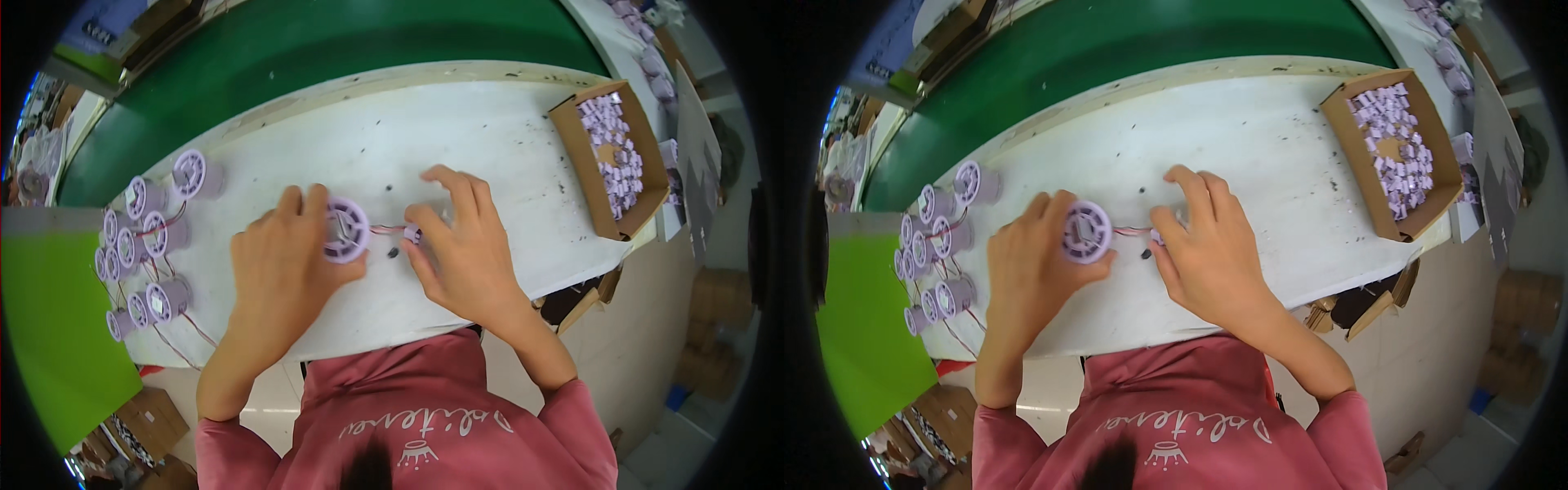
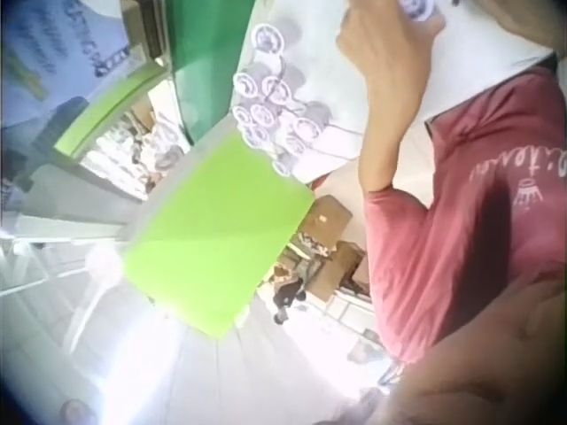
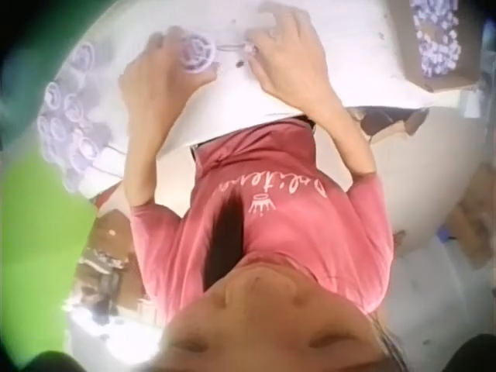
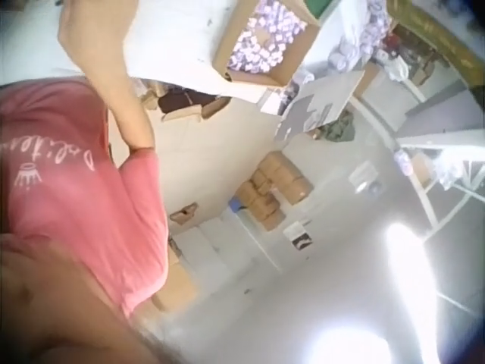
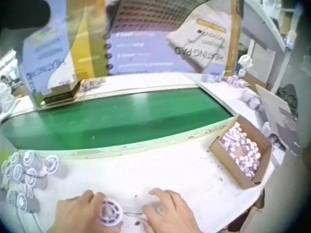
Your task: The person assembles electronic components by picking up a purple housing and a small white connector, inserting the connector into the housing, and threading wires through the assembly before placing the finished unit on the work surface.
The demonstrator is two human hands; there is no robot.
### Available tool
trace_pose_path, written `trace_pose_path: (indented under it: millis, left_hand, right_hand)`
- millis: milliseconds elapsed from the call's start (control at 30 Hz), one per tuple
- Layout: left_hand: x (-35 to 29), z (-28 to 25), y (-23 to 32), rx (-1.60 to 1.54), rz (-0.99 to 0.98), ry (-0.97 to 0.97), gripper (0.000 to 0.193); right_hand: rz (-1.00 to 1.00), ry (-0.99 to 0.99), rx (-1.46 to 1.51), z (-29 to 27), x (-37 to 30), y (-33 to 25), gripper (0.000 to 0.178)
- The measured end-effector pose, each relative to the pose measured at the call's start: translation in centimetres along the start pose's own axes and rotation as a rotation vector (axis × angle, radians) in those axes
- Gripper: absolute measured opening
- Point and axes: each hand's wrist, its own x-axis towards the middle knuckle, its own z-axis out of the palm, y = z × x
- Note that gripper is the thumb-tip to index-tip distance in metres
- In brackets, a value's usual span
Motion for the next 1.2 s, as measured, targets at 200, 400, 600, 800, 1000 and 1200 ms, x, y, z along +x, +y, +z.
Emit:
trace_pose_path:
  millis: [200,400,600,800,1000,1200]
  left_hand:
    - [-4.2,-0.9,-3.7,0.021,-0.191,0.037,0.049]
    - [-5.4,-1.4,-4.0,0.007,-0.354,-0.170,0.063]
    - [-4.6,-3.2,-2.9,-0.089,0.134,0.057,0.068]
    - [-0.4,-1.0,-6.2,-0.761,0.216,-0.221,0.034]
    - [0.1,-1.0,-6.2,-0.789,0.222,-0.289,0.010]
    - [-0.3,0.6,-4.8,-0.536,0.267,-0.105,0.003]
  right_hand:
    - [-0.027,-0.146,-0.071,2.6,0.5,-1.1,0.030]
    - [0.058,-0.097,0.481,1.9,1.3,-1.8,0.031]
    - [-0.048,-0.109,0.447,2.3,1.7,-3.4,0.037]
    - [-0.159,0.076,0.334,2.2,1.9,-4.1,0.039]
    - [0.020,0.169,0.404,2.3,1.4,-3.7,0.030]
    - [0.223,0.175,0.735,3.2,-1.3,-5.3,0.027]
